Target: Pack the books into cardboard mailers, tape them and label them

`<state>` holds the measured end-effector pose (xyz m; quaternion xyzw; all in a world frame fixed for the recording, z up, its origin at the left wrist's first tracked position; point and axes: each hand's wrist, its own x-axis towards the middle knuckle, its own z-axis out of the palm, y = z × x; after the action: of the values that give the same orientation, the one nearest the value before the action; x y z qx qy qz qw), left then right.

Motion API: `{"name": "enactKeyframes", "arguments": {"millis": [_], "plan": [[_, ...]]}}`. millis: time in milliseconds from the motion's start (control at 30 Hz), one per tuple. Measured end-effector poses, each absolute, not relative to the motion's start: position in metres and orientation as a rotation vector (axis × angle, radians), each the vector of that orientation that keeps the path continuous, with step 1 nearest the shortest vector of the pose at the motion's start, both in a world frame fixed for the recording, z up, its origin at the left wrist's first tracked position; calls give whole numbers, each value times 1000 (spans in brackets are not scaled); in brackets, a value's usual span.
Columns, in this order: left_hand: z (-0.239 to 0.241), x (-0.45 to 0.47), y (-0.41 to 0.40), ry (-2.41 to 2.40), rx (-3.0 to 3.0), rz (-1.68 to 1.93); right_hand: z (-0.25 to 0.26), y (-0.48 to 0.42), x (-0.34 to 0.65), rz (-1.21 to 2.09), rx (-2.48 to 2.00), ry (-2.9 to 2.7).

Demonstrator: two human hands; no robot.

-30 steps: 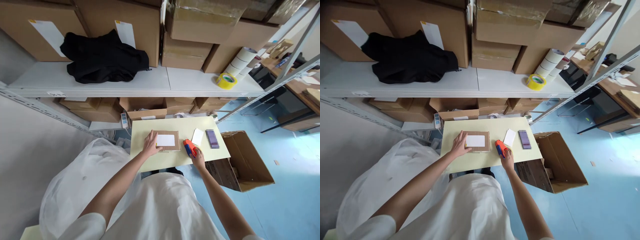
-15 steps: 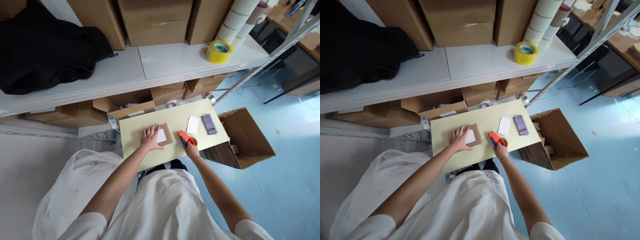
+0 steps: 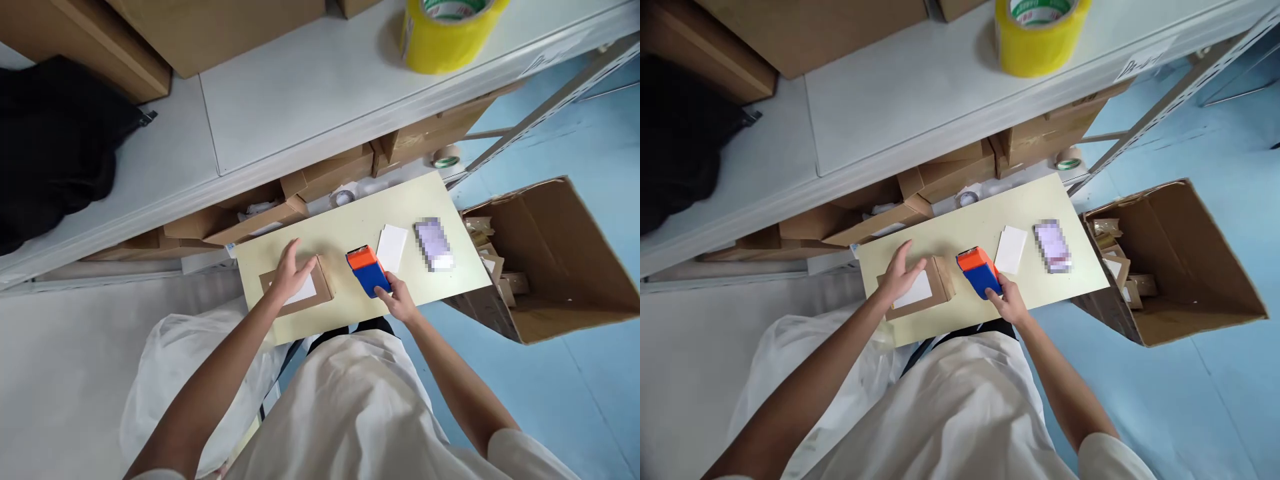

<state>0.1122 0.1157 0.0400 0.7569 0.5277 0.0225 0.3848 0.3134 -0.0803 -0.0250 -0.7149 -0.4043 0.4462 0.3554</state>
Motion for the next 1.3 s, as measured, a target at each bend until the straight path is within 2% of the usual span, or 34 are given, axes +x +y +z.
{"name": "enactKeyframes", "arguments": {"millis": [100, 267, 433, 567, 800, 1000, 1167, 1300], "plan": [[56, 156, 128, 1038, 1551, -62, -26, -78, 331, 1292, -1542, -918], [57, 197, 134, 929, 1370, -247, -32, -79, 338, 1398, -1375, -873], [46, 209, 140, 872, 1564, -334, -40, -83, 338, 1434, -1303, -772], [42, 224, 154, 866, 1748, -465, -44, -77, 333, 1479, -1281, -411], [28, 255, 161, 868, 1797, -940, -60, -77, 313, 1589, -1071, 79], [6, 253, 174, 870, 2016, -1197, -88, -138, 264, 1658, -954, 409], [-18, 246, 165, 594, 2293, -1674, -96, -165, 215, 1749, -936, 596], [-28, 241, 145, 429, 2523, -1870, -96, -155, 194, 1757, -947, 654]]}}
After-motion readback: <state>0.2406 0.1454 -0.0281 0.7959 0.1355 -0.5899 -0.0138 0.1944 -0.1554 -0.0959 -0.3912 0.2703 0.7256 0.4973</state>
